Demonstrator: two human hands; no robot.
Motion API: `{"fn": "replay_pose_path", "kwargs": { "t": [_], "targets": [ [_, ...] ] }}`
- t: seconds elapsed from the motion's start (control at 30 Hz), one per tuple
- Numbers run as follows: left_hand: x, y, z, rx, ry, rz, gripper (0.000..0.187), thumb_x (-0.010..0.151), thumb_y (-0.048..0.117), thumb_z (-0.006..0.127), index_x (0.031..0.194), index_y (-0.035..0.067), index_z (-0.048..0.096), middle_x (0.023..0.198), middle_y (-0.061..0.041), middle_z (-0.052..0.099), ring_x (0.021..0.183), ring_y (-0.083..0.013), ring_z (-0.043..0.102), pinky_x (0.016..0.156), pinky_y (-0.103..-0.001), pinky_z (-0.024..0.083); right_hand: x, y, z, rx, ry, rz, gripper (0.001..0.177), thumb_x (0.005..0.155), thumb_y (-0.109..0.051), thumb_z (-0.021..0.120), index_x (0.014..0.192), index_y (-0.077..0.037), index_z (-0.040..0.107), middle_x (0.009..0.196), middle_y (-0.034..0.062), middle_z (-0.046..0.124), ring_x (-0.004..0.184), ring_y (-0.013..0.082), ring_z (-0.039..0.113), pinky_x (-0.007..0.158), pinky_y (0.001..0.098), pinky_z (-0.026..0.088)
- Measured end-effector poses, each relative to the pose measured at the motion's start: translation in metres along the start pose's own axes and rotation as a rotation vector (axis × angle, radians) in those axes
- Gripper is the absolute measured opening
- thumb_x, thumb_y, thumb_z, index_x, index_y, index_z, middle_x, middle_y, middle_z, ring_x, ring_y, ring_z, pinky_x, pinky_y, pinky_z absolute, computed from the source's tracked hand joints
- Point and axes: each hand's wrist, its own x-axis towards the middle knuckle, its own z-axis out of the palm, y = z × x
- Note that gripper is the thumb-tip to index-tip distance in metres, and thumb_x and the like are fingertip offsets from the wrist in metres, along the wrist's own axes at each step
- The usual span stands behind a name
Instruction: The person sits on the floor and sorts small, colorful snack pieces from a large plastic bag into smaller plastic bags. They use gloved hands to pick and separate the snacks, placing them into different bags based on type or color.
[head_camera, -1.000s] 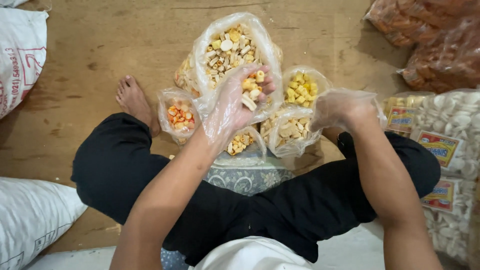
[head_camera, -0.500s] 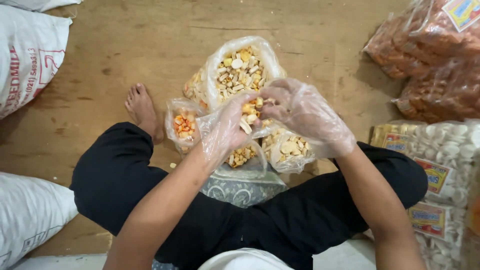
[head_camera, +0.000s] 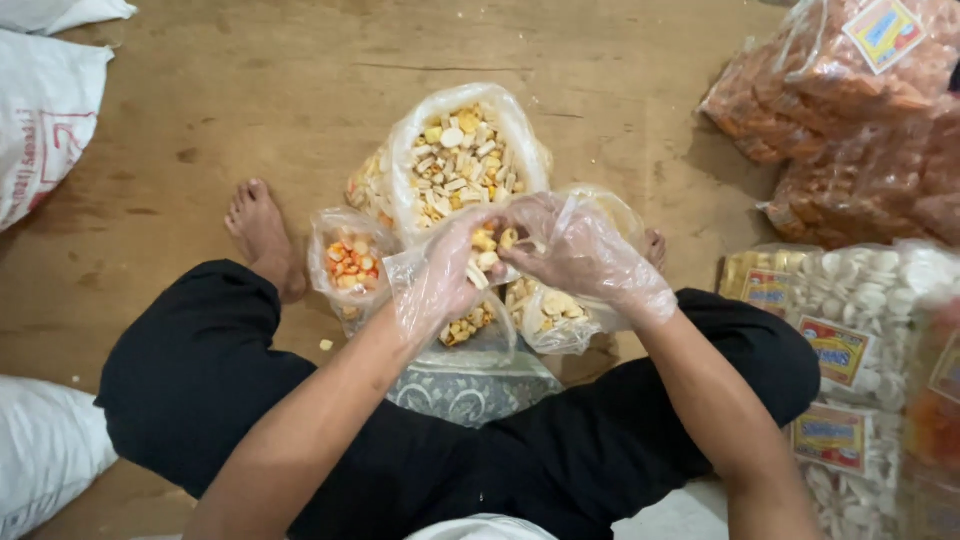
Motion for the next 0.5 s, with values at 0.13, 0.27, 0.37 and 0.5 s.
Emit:
{"fn": "replay_pose_path", "kwargs": {
  "t": [0.13,0.27,0.37,0.5],
  "targets": [
    [-0.009,0.016,0.019,0.017,-0.072,0.055,0.015,0.088,0.022,0.062,0.092,0.009,0.068,0.084,-0.008,0.072,0.077,-0.0250,0.076,0.041,-0.015,0.048,-0.015,0.027,-0.022,0.044,0.179,0.019,0.031,0.101,-0.043,0.061,0.108,-0.013,0.068,0.097,0.0127,0.073,0.082,0.0349,0.071,0.069,0.0476,0.058],
    [-0.017,0.031,0.027,-0.007,-0.100,0.080,0.023,0.091,0.025,0.055,0.098,0.008,0.070,0.090,-0.012,0.077,0.077,-0.0260,0.077,0.042,-0.014,0.047,-0.034,0.029,-0.049,0.026,0.235,0.003,0.028,0.102,-0.039,0.064,0.099,-0.011,0.069,0.088,0.0125,0.071,0.077,0.0339,0.071,0.067,0.0448,0.057],
    [-0.017,0.038,0.026,-0.046,-0.139,0.127,0.026,0.093,0.023,0.054,0.103,0.006,0.070,0.092,-0.014,0.077,0.076,-0.0257,0.078,0.041,-0.014,0.048,-0.039,0.022,-0.061,0.011,0.303,-0.060,0.030,0.104,-0.033,0.069,0.087,-0.008,0.070,0.075,0.0121,0.068,0.070,0.0323,0.070,0.063,0.0408,0.057],
    [0.003,0.043,0.015,-0.085,-0.228,0.129,0.028,0.092,0.025,0.057,0.107,0.005,0.070,0.095,-0.015,0.078,0.081,-0.0290,0.078,0.044,-0.016,0.051,-0.026,-0.004,-0.056,-0.084,0.128,-0.150,0.051,0.107,-0.036,0.055,0.062,-0.011,0.057,0.055,0.0087,0.057,0.054,0.0285,0.062,0.056,0.0397,0.051]
  ]
}}
